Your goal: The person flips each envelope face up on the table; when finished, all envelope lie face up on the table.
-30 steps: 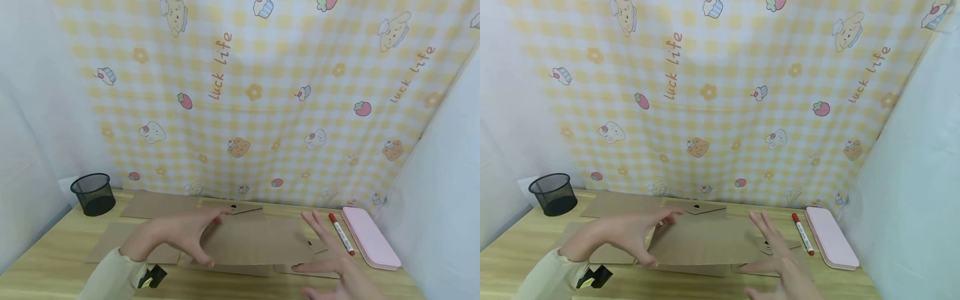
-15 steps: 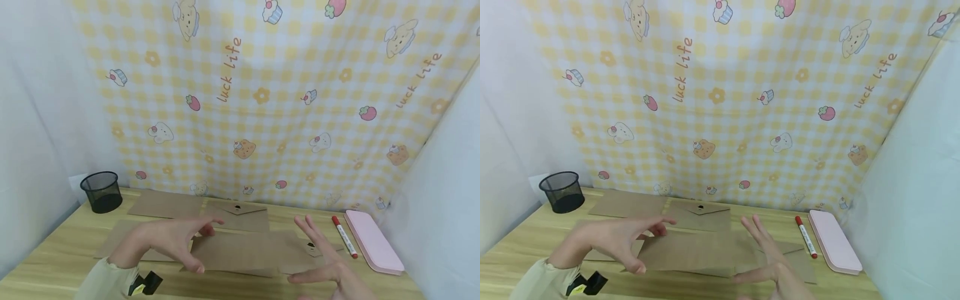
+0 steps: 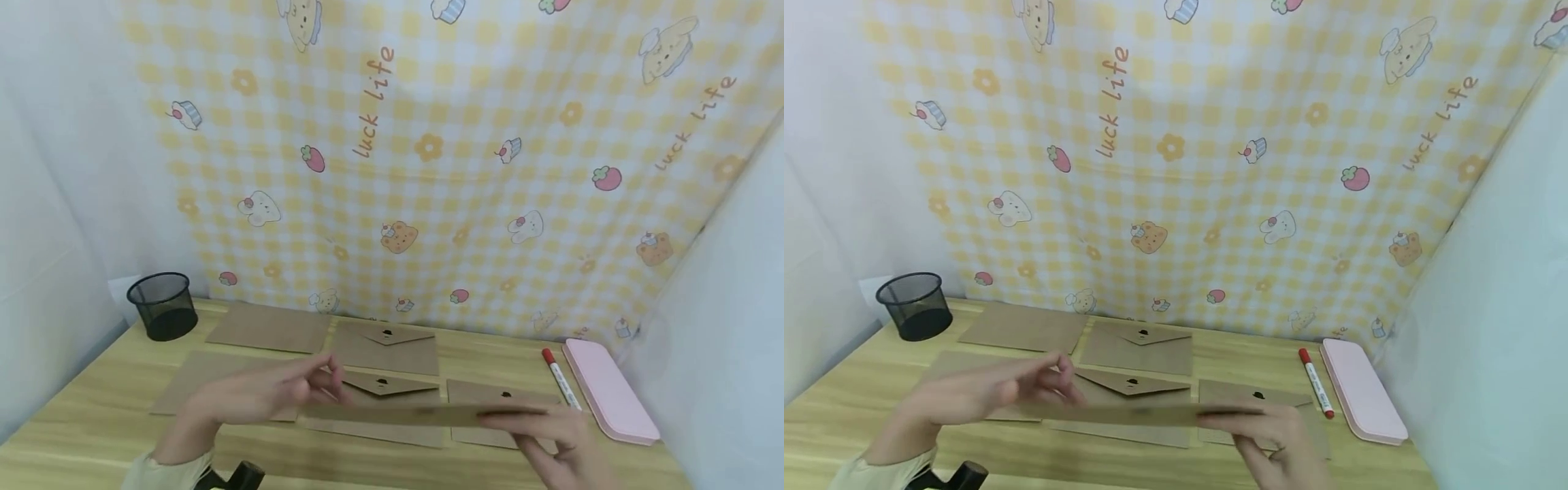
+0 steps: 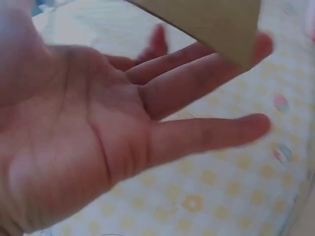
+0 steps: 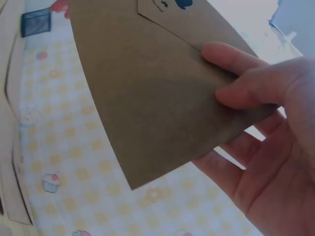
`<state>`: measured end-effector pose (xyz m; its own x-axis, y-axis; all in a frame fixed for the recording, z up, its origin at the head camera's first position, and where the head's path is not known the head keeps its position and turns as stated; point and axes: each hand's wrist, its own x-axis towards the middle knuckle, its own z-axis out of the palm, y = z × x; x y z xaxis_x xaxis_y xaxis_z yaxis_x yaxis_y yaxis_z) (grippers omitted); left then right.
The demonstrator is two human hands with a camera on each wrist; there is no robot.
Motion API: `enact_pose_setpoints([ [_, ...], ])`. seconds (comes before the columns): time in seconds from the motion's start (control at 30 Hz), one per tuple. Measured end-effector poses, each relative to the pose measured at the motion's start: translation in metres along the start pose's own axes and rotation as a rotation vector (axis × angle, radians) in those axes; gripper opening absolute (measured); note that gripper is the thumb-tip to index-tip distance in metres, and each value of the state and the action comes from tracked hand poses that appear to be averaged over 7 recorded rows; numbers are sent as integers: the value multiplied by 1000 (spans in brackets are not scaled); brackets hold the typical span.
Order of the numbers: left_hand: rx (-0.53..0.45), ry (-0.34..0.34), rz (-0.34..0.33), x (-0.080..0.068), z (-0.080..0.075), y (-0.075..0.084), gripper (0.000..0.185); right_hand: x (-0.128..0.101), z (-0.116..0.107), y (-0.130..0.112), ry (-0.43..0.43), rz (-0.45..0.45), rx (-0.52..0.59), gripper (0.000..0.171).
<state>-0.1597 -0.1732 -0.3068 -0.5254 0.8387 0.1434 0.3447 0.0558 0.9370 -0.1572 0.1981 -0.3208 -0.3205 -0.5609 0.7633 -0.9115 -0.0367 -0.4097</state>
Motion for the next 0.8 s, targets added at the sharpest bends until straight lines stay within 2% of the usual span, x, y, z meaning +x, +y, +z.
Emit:
enact_pose_setpoints([
  [0.1,-42,108,124,1,4,5,50,-3,-10,-1,38,38,-37,32],
  [0.17,-7,233,119,7,10,11,34,-6,-16,-1,60,79,-56,26],
  [0.2,49,309,111,12,14,14,27,-8,-18,-2,77,121,-83,25],
  [0.3,263,495,87,29,24,18,29,-12,-22,-4,133,260,-183,28],
  [0.4,422,599,65,46,30,13,27,-13,-25,-1,153,390,-299,37],
  [0.5,499,617,11,64,29,6,14,-13,-30,6,116,478,-333,41],
  [0.6,572,619,-102,92,24,-5,11,-12,-42,22,44,529,-374,49],
  [0.67,601,597,-194,116,18,-15,17,-10,-55,38,-8,597,-418,50],
  [0.8,657,517,-360,174,3,-52,19,-15,-79,85,-147,764,-531,44],
])
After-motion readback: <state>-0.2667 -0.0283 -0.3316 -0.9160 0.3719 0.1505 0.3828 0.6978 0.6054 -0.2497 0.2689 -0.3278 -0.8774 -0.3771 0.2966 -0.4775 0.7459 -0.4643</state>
